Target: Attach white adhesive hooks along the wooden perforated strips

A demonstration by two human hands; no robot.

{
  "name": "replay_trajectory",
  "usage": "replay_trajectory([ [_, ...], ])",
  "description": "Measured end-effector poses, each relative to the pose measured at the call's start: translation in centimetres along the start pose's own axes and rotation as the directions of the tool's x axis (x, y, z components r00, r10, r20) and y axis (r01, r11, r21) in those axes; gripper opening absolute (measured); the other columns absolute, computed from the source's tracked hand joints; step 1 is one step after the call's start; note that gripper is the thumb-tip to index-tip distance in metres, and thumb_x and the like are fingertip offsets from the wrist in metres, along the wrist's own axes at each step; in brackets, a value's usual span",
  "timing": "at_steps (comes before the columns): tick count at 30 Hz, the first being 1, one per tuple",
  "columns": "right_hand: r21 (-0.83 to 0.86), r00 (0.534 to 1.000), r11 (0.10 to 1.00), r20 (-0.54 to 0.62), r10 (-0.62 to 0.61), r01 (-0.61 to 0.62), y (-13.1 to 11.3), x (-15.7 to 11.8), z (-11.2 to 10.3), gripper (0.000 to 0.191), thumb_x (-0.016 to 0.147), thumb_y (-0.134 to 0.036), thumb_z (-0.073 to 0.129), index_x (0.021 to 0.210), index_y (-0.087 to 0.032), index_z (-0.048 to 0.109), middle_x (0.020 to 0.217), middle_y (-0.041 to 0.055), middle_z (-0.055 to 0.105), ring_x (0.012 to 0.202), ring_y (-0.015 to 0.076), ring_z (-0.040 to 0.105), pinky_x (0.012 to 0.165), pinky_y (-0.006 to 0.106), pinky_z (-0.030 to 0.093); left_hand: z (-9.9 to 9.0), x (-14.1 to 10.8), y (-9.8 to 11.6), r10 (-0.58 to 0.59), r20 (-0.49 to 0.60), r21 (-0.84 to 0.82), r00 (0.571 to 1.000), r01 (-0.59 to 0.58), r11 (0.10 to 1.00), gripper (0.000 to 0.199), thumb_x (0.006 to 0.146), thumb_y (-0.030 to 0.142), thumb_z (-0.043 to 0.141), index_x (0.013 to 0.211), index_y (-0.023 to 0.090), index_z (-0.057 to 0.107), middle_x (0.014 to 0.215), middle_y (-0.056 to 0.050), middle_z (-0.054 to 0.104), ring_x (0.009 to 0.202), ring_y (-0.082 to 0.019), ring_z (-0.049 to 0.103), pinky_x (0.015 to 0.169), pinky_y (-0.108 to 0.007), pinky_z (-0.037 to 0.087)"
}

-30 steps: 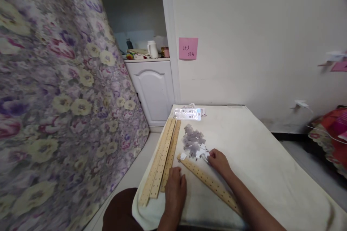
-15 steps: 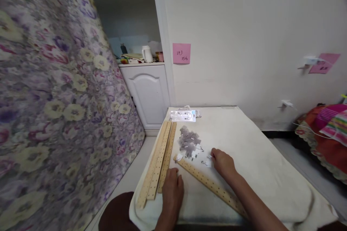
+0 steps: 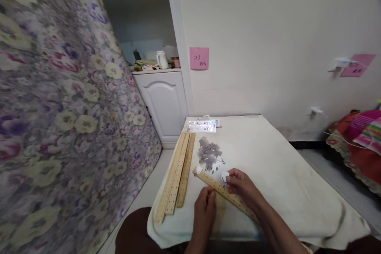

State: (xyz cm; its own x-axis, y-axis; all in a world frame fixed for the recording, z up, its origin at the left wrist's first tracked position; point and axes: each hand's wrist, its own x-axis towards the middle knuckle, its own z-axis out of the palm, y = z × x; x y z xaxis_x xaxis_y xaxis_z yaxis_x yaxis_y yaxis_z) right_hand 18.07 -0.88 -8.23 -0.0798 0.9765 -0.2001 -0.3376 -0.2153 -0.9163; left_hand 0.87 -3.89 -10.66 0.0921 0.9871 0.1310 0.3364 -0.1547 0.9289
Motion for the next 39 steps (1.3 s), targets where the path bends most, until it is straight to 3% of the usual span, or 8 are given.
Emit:
replay_trajectory([
  [3,0.137,1.0,0.99,0.022,0.021,-0.024,1.3,-0.5,1.2,0.033,0.06,-0.035,0.077,0.07,-0.017,0.051,0.051,-0.0065,0.053,0.043,0.0044,0.043,0.045,0.017,0.031,0.9,-0.3,1.4,-0.083,0.062,-0.225,0.995,0.095,0.97,0.034,0.09,0.047,0.04,0.094,0.019,0.059,0.068,0.001,0.058,0.061,-0.015,0.053,0.059,-0.026,0.041],
  [7,0.104,0.999,0.995,0.051,-0.014,0.009,2.6,-0.4,1.5,0.032,0.062,-0.036,0.075,0.065,-0.018,0.05,0.043,-0.0086,0.046,0.037,0.0029,0.032,0.04,0.018,0.019,1.3,0.0,1.8,-0.165,0.1,-0.399,0.981,0.191,0.897,0.035,0.084,0.052,0.049,0.076,0.018,0.055,0.059,0.003,0.055,0.054,-0.011,0.049,0.053,-0.022,0.037],
  [15,-0.18,0.995,0.984,0.096,0.006,0.011,3.5,-0.2,1.1,0.03,0.066,-0.043,0.07,0.076,-0.018,0.055,0.048,-0.0072,0.052,0.038,0.0065,0.042,0.041,0.02,0.028,0.9,0.2,0.3,-0.297,0.166,-0.426,0.94,0.34,0.839,0.037,0.072,0.053,0.059,0.067,0.019,0.049,0.053,0.006,0.051,0.039,-0.005,0.036,0.041,-0.019,0.022],
  [21,-0.337,0.99,0.936,0.122,-0.068,0.106,3.3,1.8,1.2,0.023,0.068,-0.039,0.063,0.072,-0.019,0.055,0.048,-0.0073,0.05,0.039,0.007,0.04,0.041,0.021,0.028,-0.3,1.3,-0.6,-0.316,0.183,-0.336,0.931,0.362,0.87,0.035,0.068,0.051,0.062,0.063,0.019,0.05,0.048,0.005,0.052,0.036,-0.006,0.036,0.039,-0.019,0.02],
  [26,-0.504,0.987,0.85,0.033,-0.16,0.155,3.3,4.1,1.8,0.013,0.069,-0.031,0.057,0.066,-0.018,0.055,0.05,-0.0051,0.051,0.047,0.0101,0.045,0.047,0.022,0.032,-1.7,2.3,-0.9,-0.285,0.056,-0.258,0.957,0.289,0.922,0.03,0.077,0.048,0.052,0.072,0.019,0.057,0.053,0.005,0.052,0.046,-0.01,0.045,0.047,-0.021,0.031],
  [31,-0.697,0.969,0.701,-0.036,-0.245,0.151,3.3,5.8,2.5,0.008,0.069,-0.025,0.053,0.065,-0.019,0.057,0.061,-0.0011,0.06,0.061,0.0144,0.054,0.057,0.023,0.038,-2.3,2.4,-1.0,-0.018,-0.173,0.137,0.985,0.043,0.99,0.017,0.079,0.029,0.051,0.088,0.02,0.061,0.077,-0.002,0.06,0.073,-0.018,0.054,0.069,-0.029,0.041],
  [33,-0.735,0.969,0.665,-0.044,-0.241,0.132,3.4,6.1,2.7,0.009,0.07,-0.025,0.052,0.066,-0.02,0.057,0.063,-0.0005,0.061,0.063,0.0152,0.055,0.058,0.023,0.039,-2.0,2.5,-1.3,0.03,-0.176,0.243,0.984,0.014,0.97,0.017,0.079,0.026,0.051,0.09,0.019,0.061,0.079,-0.003,0.06,0.073,-0.019,0.055,0.068,-0.029,0.041],
  [39,-0.781,0.966,0.617,-0.074,-0.249,0.099,3.9,6.4,2.7,0.01,0.073,-0.026,0.05,0.069,-0.021,0.058,0.065,-0.0008,0.062,0.064,0.0158,0.057,0.06,0.024,0.039,-1.2,3.1,-2.1,0.026,-0.11,0.355,0.994,0.015,0.935,0.014,0.081,0.024,0.05,0.09,0.019,0.059,0.082,-0.003,0.06,0.077,-0.019,0.056,0.069,-0.028,0.04],
])
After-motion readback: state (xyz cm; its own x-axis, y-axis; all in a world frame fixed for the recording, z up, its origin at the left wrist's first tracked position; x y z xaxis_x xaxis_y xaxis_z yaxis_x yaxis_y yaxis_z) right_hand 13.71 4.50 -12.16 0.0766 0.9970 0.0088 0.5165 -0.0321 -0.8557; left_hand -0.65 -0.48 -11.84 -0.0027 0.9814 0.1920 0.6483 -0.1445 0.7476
